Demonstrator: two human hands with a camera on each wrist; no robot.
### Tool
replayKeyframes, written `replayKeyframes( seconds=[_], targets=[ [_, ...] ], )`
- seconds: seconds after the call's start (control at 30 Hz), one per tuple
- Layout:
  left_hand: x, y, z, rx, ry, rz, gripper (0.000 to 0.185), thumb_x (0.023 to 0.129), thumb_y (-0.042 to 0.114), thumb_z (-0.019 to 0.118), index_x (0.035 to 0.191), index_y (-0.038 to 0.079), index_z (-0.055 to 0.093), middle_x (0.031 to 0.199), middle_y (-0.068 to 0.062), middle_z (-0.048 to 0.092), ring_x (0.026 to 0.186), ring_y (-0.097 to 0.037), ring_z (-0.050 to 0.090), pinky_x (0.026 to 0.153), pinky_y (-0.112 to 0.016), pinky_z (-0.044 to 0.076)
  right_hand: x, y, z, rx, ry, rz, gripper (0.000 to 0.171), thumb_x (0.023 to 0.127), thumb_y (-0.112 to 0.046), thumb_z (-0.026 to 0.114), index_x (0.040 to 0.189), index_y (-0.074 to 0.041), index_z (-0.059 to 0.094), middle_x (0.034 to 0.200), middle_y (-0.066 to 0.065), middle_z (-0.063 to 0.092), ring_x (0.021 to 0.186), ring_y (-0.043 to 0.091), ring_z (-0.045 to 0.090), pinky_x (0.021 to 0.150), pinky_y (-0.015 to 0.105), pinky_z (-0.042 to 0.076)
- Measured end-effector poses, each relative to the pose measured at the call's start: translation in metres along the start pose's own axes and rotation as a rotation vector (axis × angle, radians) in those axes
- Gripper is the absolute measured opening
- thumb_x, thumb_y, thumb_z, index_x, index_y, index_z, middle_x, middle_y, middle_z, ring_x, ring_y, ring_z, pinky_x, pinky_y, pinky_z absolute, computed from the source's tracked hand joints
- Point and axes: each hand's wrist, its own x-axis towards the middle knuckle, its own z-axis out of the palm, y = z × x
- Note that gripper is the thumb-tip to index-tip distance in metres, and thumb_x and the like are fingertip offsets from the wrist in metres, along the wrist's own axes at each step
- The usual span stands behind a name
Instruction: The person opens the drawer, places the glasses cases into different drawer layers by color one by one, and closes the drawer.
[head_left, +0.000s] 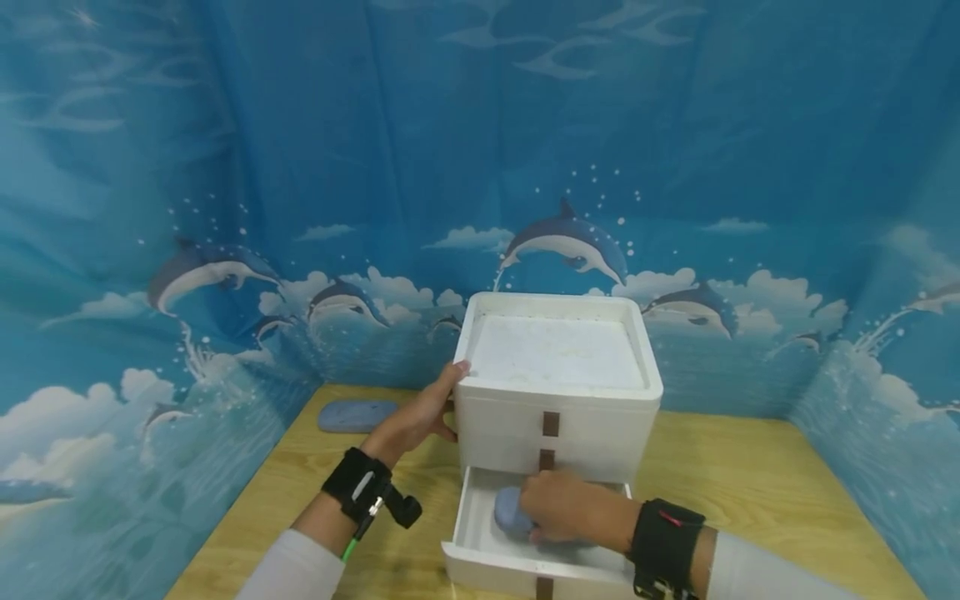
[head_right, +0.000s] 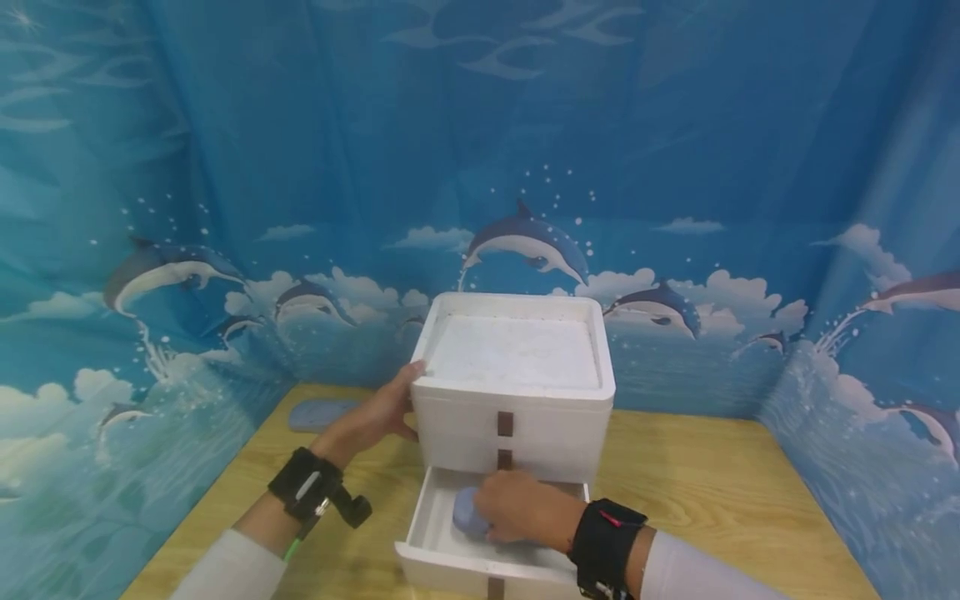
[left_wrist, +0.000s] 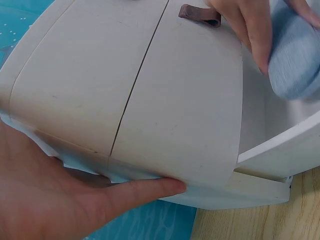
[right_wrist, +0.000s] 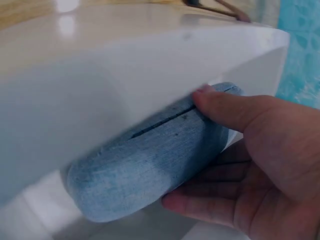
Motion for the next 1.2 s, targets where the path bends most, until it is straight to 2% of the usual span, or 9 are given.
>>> replayKeyframes(
  seconds=[0.17,0.3,0.43,0.7,0.8,0.9,1.03,1.2],
  targets=[
    [0.001,-0.001,0.001,-0.001,0.022,-0.011,0.081,0.101,0.077,0.029,0.167,0.033,0.016,0.171,-0.014,0.018,0.152,-0.052,0.031,0.088,-0.069,0.053,0.008,-0.005,0.008,-0.080,0.027,-0.016,0.025,0.081,-0.040,0.086,0.086,-0.018,0.077,0.080,-0.004,0.070,0.064,0.008,0.054,0.056,0.023,0.047],
    [0.001,0.001,-0.001,0.011,0.047,-0.012,0.081,0.101,0.077,0.028,0.166,0.031,0.018,0.169,-0.015,0.023,0.150,-0.052,0.034,0.085,-0.064,0.055,0.014,-0.006,0.014,-0.208,0.116,-0.059,0.020,0.084,-0.038,0.083,0.082,-0.019,0.076,0.079,-0.004,0.070,0.063,0.008,0.057,0.054,0.022,0.048],
    [0.001,0.003,-0.003,0.020,0.045,-0.001,0.080,0.101,0.077,0.026,0.167,0.032,0.016,0.170,-0.015,0.021,0.150,-0.052,0.034,0.088,-0.069,0.053,0.017,-0.007,0.020,-0.332,0.206,-0.084,0.018,0.084,-0.039,0.083,0.087,-0.021,0.078,0.084,-0.005,0.072,0.066,0.006,0.060,0.055,0.019,0.050],
    [-0.001,0.001,0.001,0.005,0.028,-0.002,0.080,0.102,0.076,0.027,0.167,0.031,0.014,0.170,-0.016,0.019,0.151,-0.052,0.031,0.089,-0.070,0.051,0.014,-0.016,0.027,-0.488,0.228,-0.022,0.012,0.089,-0.027,0.079,0.086,-0.016,0.075,0.079,-0.004,0.069,0.061,0.004,0.057,0.052,0.018,0.051],
    [0.001,-0.001,0.002,0.004,0.029,-0.006,0.082,0.101,0.077,0.026,0.167,0.030,0.015,0.170,-0.017,0.019,0.151,-0.053,0.031,0.090,-0.073,0.050,0.013,-0.019,0.029,-0.487,0.211,0.012,0.009,0.090,-0.023,0.076,0.089,-0.014,0.074,0.076,-0.002,0.066,0.061,0.005,0.057,0.051,0.020,0.052],
    [0.002,-0.002,0.001,0.004,0.028,-0.009,0.083,0.101,0.078,0.026,0.167,0.029,0.015,0.170,-0.017,0.019,0.151,-0.053,0.031,0.088,-0.072,0.051,0.013,-0.020,0.028,-0.461,0.154,0.042,0.012,0.093,-0.021,0.073,0.098,-0.011,0.072,0.078,0.000,0.066,0.063,0.007,0.057,0.051,0.022,0.054],
    [0.002,-0.001,0.001,0.001,0.024,-0.011,0.083,0.100,0.078,0.027,0.167,0.030,0.015,0.171,-0.016,0.017,0.152,-0.053,0.030,0.088,-0.071,0.052,0.010,-0.017,0.026,-0.406,0.083,0.049,0.022,0.094,-0.023,0.073,0.110,-0.008,0.069,0.088,0.004,0.067,0.072,0.011,0.062,0.060,0.025,0.057],
    [0.002,-0.002,0.000,-0.001,0.018,-0.014,0.083,0.101,0.077,0.026,0.167,0.029,0.014,0.172,-0.016,0.015,0.152,-0.053,0.030,0.090,-0.071,0.052,0.000,-0.012,0.023,-0.360,0.140,0.004,0.033,0.093,-0.026,0.074,0.115,-0.003,0.066,0.094,0.005,0.068,0.081,0.014,0.066,0.070,0.026,0.059]
  ],
)
